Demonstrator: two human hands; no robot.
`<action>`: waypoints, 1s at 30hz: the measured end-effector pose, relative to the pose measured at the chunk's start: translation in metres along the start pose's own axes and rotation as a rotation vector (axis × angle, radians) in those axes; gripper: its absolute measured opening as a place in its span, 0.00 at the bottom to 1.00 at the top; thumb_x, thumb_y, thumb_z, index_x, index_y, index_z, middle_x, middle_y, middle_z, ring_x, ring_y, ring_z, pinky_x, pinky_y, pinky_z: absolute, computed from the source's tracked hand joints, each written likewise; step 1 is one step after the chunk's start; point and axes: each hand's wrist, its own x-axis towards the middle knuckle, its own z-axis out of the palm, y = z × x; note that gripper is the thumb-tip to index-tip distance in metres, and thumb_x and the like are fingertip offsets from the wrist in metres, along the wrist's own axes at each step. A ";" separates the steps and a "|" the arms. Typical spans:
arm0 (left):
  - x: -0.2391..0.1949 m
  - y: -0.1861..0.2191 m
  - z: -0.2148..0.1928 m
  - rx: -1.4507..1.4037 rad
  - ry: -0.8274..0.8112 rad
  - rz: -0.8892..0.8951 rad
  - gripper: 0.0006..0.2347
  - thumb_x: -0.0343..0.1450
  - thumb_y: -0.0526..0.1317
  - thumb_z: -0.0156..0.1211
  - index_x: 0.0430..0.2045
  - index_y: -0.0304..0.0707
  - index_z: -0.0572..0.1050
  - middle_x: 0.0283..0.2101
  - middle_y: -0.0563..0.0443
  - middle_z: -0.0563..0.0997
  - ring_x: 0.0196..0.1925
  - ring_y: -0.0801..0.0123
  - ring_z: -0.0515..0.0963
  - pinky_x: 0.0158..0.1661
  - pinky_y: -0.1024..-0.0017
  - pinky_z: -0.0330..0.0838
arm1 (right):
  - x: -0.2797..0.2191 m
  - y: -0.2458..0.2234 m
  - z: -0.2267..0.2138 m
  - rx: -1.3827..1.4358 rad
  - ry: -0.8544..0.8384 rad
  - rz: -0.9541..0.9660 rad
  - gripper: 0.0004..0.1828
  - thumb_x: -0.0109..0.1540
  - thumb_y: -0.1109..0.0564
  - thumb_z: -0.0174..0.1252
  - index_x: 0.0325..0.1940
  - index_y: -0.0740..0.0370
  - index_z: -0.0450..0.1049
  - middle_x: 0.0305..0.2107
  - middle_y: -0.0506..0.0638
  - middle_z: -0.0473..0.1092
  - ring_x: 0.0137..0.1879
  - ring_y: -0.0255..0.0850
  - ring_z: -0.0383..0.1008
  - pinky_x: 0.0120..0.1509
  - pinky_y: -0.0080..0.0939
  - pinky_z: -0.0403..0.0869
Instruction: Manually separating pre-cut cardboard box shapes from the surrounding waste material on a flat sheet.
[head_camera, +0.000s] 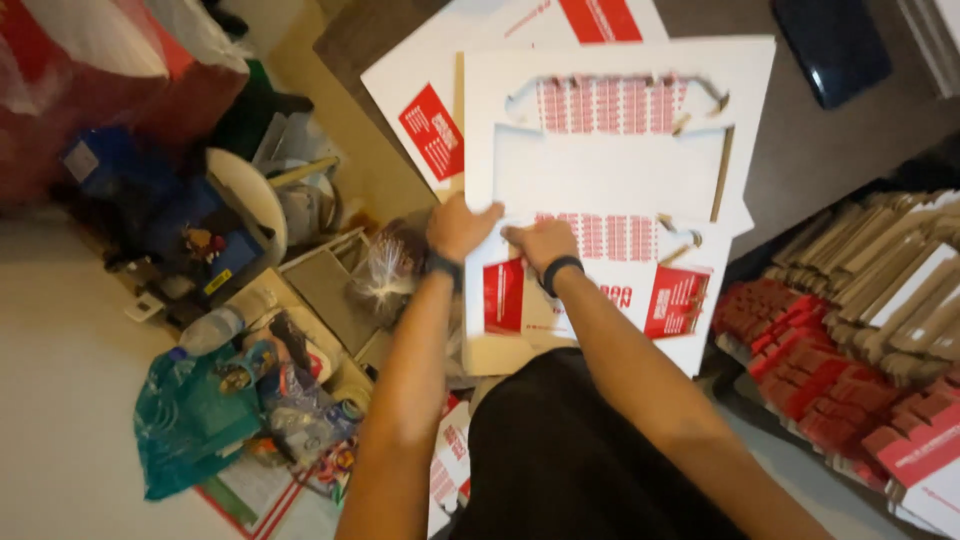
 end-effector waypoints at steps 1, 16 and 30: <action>0.010 -0.004 0.004 -0.013 -0.010 0.002 0.25 0.63 0.57 0.59 0.48 0.42 0.80 0.44 0.35 0.84 0.54 0.42 0.82 0.50 0.51 0.78 | 0.001 -0.003 0.000 -0.044 -0.005 -0.012 0.22 0.55 0.42 0.66 0.23 0.65 0.80 0.12 0.55 0.73 0.27 0.48 0.80 0.39 0.44 0.76; -0.032 0.037 0.023 0.159 0.043 0.063 0.19 0.69 0.52 0.50 0.45 0.39 0.78 0.40 0.34 0.85 0.48 0.42 0.85 0.48 0.50 0.79 | 0.020 0.018 0.013 -0.115 0.092 0.015 0.22 0.60 0.40 0.53 0.45 0.54 0.83 0.42 0.56 0.80 0.58 0.55 0.77 0.62 0.56 0.75; -0.080 -0.025 0.013 -0.044 -0.124 0.032 0.29 0.71 0.59 0.54 0.61 0.37 0.68 0.53 0.26 0.80 0.60 0.39 0.78 0.57 0.47 0.73 | -0.026 0.020 -0.023 -0.439 -0.352 -0.219 0.23 0.54 0.42 0.60 0.34 0.66 0.83 0.28 0.62 0.80 0.41 0.52 0.82 0.52 0.50 0.77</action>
